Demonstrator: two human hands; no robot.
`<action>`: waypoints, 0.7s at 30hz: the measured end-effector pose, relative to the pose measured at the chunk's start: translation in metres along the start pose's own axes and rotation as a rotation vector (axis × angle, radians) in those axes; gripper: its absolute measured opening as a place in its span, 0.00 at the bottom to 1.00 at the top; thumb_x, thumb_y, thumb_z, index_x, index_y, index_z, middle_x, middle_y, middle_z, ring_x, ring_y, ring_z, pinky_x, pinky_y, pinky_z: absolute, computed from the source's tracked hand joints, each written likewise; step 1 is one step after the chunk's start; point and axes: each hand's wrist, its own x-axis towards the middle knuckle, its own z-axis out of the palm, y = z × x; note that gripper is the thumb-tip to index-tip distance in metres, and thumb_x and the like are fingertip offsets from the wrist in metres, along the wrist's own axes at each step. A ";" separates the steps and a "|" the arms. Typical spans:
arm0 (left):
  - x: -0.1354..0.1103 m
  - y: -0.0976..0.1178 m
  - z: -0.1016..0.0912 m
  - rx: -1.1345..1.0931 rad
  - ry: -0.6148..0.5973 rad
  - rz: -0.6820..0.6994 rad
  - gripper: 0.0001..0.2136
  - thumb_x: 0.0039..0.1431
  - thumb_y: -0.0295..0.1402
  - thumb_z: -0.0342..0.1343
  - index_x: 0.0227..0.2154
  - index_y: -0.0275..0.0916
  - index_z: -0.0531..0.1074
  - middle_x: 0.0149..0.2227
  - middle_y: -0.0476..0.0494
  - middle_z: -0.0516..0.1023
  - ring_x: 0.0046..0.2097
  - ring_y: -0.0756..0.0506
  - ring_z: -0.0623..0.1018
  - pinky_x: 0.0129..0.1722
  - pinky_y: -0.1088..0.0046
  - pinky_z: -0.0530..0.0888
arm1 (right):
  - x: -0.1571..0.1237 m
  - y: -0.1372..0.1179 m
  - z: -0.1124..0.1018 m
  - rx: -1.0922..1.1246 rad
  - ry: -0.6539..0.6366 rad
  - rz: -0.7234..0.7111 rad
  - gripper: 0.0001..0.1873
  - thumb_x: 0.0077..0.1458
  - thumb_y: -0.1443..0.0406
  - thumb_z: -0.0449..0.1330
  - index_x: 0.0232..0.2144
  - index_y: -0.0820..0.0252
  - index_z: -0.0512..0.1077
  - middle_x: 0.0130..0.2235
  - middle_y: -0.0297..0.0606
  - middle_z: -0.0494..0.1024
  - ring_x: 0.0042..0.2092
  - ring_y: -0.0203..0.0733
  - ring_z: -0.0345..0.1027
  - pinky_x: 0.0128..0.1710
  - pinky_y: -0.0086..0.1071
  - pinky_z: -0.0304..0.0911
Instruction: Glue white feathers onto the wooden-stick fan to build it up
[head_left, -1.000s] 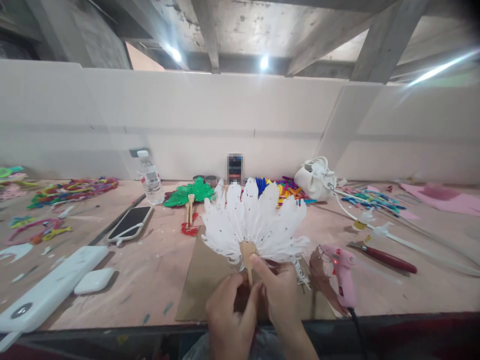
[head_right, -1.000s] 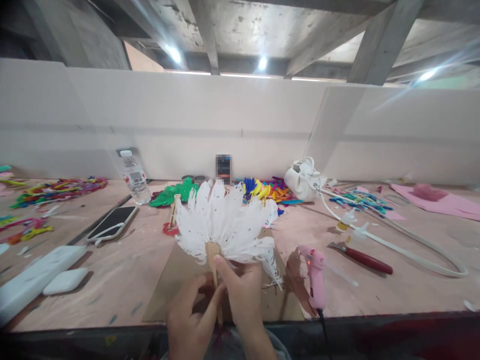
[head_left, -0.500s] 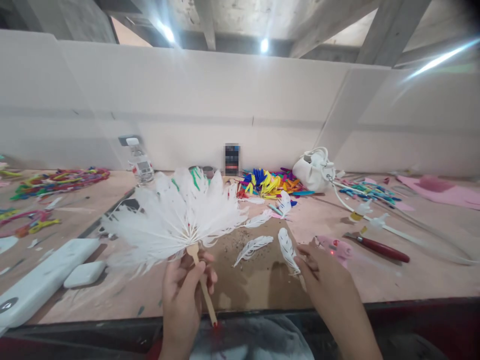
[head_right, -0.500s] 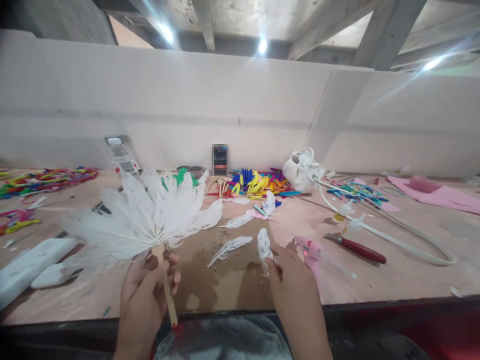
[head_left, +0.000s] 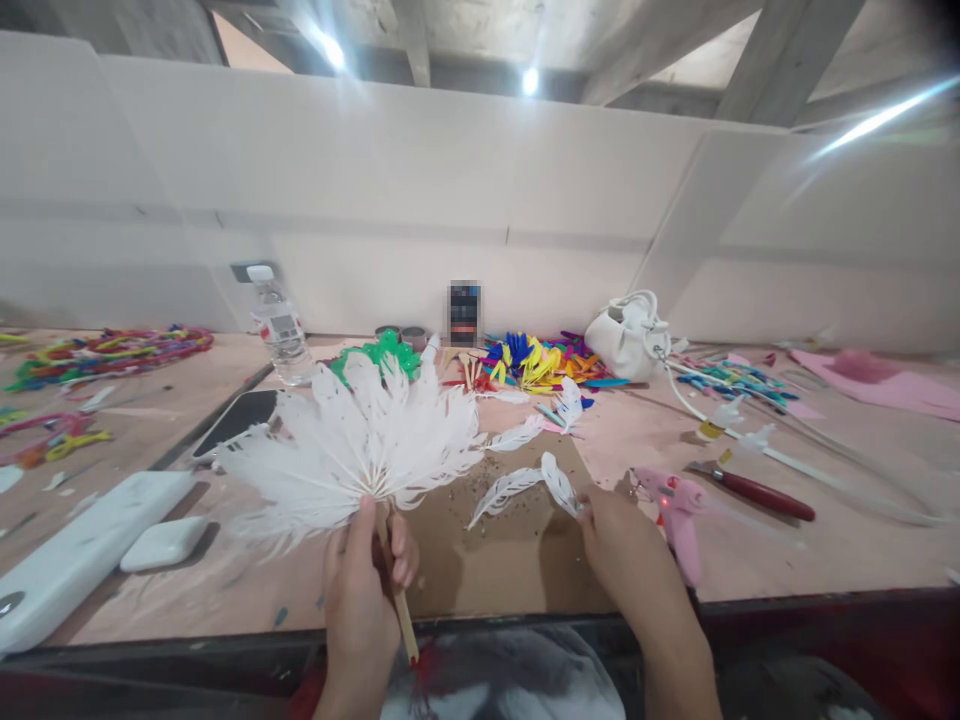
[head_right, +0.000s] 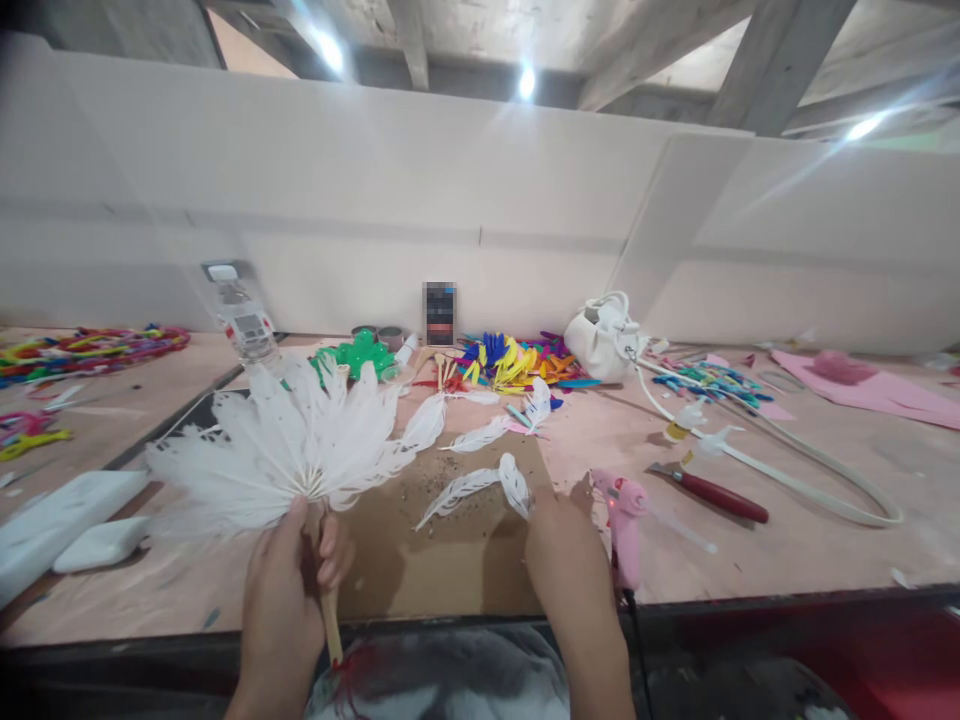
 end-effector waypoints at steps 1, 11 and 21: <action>0.000 0.000 0.000 -0.017 0.000 -0.007 0.23 0.59 0.45 0.66 0.17 0.38 0.65 0.15 0.55 0.63 0.15 0.56 0.61 0.14 0.82 0.60 | 0.000 -0.002 0.000 -0.030 -0.003 -0.004 0.17 0.57 0.80 0.55 0.42 0.63 0.78 0.37 0.48 0.83 0.46 0.53 0.77 0.42 0.35 0.63; 0.010 0.008 -0.006 -0.525 0.139 -0.031 0.18 0.71 0.27 0.49 0.22 0.38 0.63 0.19 0.55 0.63 0.16 0.56 0.61 0.14 0.83 0.61 | -0.002 -0.025 0.005 -0.232 0.000 -0.073 0.16 0.58 0.83 0.52 0.38 0.68 0.77 0.37 0.51 0.80 0.39 0.54 0.75 0.48 0.44 0.62; 0.012 0.011 -0.007 -0.624 0.131 -0.089 0.21 0.74 0.24 0.40 0.22 0.36 0.64 0.20 0.55 0.62 0.15 0.57 0.63 0.14 0.81 0.61 | 0.001 -0.014 0.013 -0.200 0.076 -0.095 0.06 0.67 0.69 0.58 0.37 0.63 0.75 0.38 0.49 0.78 0.40 0.51 0.72 0.46 0.40 0.62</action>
